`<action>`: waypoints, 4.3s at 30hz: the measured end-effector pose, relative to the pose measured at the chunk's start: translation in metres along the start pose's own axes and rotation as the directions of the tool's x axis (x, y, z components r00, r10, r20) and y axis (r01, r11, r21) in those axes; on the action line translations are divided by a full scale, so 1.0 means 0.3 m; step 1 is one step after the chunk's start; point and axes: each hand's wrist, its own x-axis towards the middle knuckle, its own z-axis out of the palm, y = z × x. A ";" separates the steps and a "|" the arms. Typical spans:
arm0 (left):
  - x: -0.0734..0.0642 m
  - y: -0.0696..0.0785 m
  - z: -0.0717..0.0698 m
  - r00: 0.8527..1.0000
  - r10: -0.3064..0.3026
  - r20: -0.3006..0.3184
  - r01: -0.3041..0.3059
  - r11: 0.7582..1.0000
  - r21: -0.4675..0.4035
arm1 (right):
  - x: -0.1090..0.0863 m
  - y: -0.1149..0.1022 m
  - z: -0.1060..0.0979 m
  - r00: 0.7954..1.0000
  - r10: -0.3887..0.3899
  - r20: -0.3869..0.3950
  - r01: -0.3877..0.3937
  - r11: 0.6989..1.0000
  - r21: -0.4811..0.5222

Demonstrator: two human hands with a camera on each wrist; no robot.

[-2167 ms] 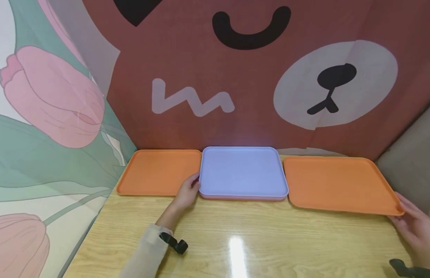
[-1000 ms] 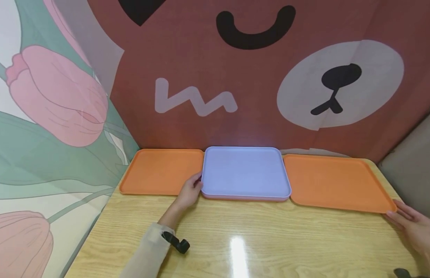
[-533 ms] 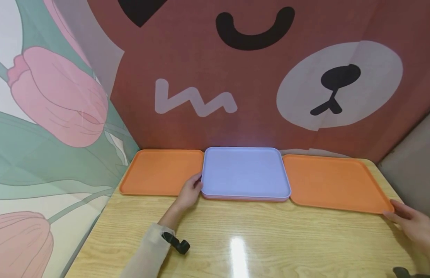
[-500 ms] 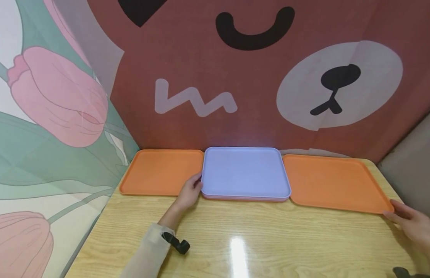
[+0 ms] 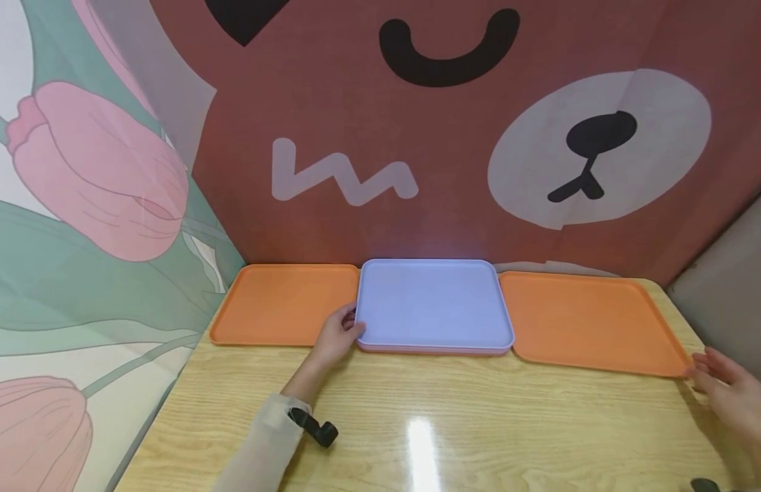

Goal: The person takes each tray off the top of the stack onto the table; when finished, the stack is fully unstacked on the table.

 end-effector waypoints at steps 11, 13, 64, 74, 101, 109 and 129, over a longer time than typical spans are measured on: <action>0.028 0.034 0.000 0.998 -0.056 -0.024 0.059 0.992 0.111 | -0.010 -0.198 0.112 0.974 -0.220 0.052 0.190 0.921 0.340; 0.029 0.035 -0.001 0.998 -0.063 -0.023 0.065 0.992 0.112 | -0.003 -0.225 0.146 0.951 -0.284 0.121 0.190 0.847 0.496; 0.037 0.029 -0.044 0.996 -0.084 -0.022 0.082 0.993 -0.084 | -0.009 -0.488 0.689 0.907 -0.205 0.367 0.147 0.973 0.180; 0.037 0.031 -0.068 0.989 -0.145 -0.035 0.141 0.985 -0.098 | -0.008 -0.515 0.691 0.921 -0.140 0.364 0.108 0.988 0.107; -0.020 0.006 -0.182 0.962 -0.272 0.026 0.262 0.888 -0.377 | 0.003 -0.521 0.698 0.926 -0.012 0.378 -0.062 0.982 0.181; -0.081 0.017 -0.275 0.956 -0.286 0.071 0.290 0.873 -0.391 | 0.004 -0.512 0.690 0.922 0.010 0.387 -0.089 0.979 0.186; -0.411 -0.095 -0.672 0.978 -0.156 0.141 0.204 0.864 -0.460 | -0.003 -0.506 0.695 0.916 0.014 0.402 -0.112 0.969 0.222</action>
